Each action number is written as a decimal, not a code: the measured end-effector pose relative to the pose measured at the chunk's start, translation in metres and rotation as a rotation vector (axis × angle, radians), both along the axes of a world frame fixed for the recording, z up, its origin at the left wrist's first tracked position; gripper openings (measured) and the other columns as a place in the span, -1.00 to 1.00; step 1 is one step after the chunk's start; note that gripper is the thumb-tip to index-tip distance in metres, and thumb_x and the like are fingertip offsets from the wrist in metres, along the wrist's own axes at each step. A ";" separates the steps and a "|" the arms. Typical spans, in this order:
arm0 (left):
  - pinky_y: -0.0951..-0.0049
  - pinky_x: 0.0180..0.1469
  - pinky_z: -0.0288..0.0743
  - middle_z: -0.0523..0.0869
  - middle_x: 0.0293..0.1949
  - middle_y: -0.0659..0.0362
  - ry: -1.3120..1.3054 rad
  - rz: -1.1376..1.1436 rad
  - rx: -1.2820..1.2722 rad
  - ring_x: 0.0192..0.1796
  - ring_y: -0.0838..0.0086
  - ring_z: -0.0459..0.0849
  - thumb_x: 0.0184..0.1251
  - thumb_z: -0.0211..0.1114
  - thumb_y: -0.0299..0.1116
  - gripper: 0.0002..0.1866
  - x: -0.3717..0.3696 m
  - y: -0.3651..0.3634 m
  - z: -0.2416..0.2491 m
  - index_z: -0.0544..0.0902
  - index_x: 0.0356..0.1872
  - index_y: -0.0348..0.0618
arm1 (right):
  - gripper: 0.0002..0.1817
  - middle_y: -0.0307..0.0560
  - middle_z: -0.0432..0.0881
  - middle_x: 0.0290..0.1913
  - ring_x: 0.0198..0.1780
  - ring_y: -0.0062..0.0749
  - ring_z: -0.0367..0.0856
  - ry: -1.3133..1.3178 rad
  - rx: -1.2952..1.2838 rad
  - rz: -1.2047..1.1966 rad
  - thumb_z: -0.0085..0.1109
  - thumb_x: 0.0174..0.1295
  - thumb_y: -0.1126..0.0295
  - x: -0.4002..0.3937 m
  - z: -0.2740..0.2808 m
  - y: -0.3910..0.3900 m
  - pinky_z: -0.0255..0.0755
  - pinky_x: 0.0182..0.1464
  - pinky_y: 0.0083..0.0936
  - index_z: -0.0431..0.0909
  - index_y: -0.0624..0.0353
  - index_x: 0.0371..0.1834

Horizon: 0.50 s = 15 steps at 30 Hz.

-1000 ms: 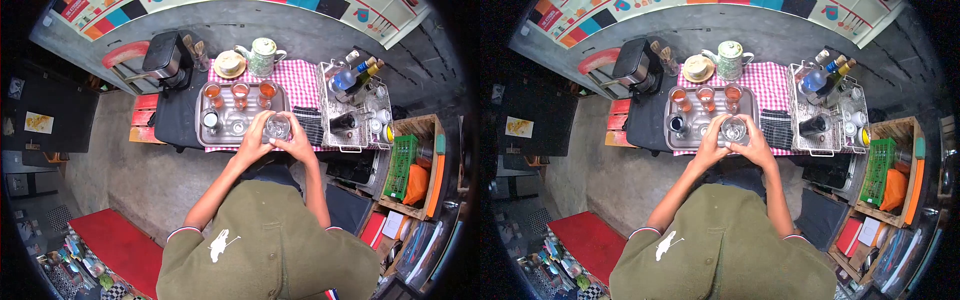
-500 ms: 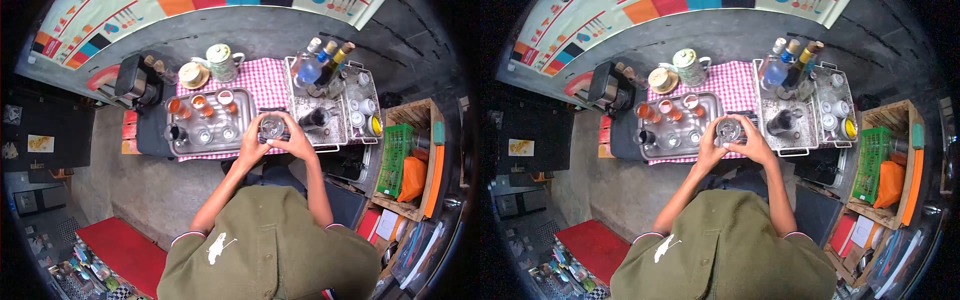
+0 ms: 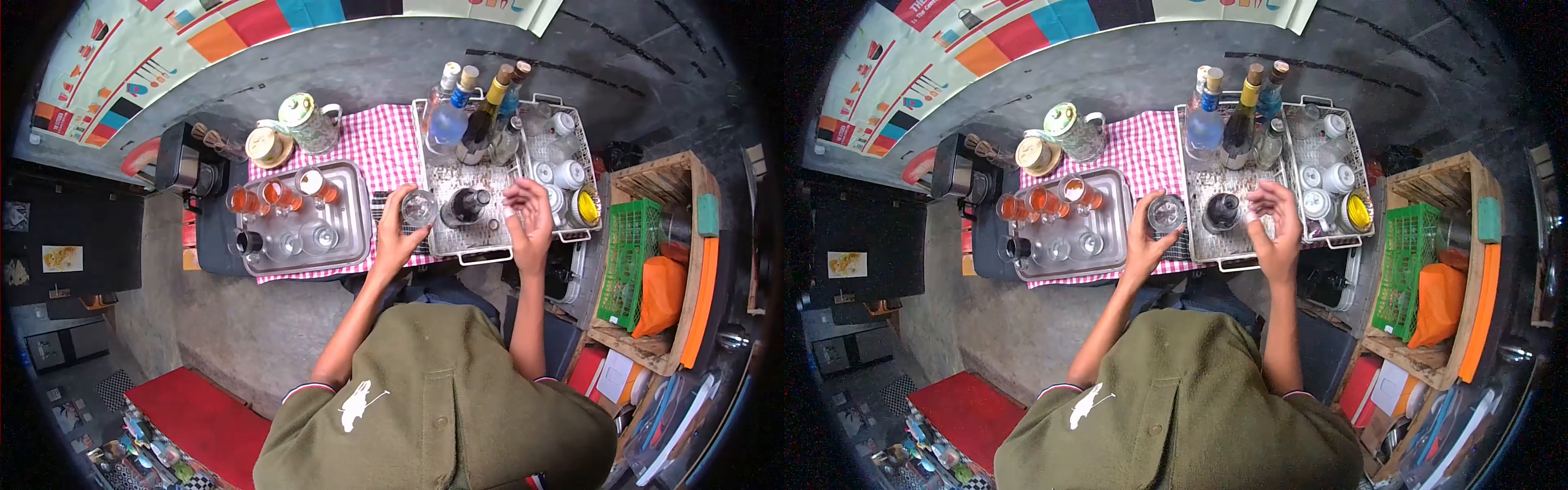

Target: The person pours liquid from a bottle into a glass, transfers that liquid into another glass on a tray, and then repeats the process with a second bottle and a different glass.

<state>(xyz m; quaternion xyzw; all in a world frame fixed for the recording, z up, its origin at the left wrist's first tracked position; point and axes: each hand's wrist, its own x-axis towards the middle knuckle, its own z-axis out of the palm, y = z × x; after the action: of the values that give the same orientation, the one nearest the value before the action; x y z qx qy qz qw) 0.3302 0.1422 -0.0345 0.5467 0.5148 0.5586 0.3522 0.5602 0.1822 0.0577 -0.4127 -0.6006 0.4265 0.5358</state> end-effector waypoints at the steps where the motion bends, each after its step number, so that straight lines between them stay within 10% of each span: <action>1: 0.43 0.31 0.45 0.49 0.23 0.08 -0.006 0.001 0.004 0.25 0.42 0.55 0.10 0.49 -0.64 -0.24 0.002 0.002 -0.001 0.37 0.37 -0.30 | -0.44 -0.03 0.61 0.08 0.04 -0.48 0.57 -0.017 -0.008 -0.004 0.22 0.18 0.54 0.008 -0.006 0.004 0.43 0.12 -0.48 0.39 0.30 0.30; 8: 0.42 0.34 0.42 0.52 0.23 0.09 -0.209 0.007 -0.102 0.26 0.45 0.54 0.12 0.49 -0.64 -0.24 0.015 0.011 -0.001 0.36 0.40 -0.30 | -0.08 0.11 0.33 0.48 0.52 0.00 0.28 -0.556 -0.161 0.268 0.47 0.07 0.26 0.025 -0.063 0.022 0.19 0.50 -0.08 0.20 0.10 0.53; 15: 0.40 0.33 0.43 0.50 0.26 0.08 -0.176 0.022 -0.129 0.29 0.43 0.53 0.14 0.49 -0.63 -0.23 0.018 0.011 -0.002 0.35 0.41 -0.29 | 0.03 0.10 0.28 0.47 0.52 0.03 0.24 -0.404 -0.047 0.253 0.62 -0.02 0.09 -0.007 -0.117 0.024 0.22 0.50 -0.11 0.22 0.07 0.50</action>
<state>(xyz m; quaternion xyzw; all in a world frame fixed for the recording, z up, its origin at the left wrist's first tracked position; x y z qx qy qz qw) 0.3479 0.1534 -0.0370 0.4659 0.5228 0.5739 0.4245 0.5535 0.2062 -0.0590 -0.4234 -0.7323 0.4130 0.3375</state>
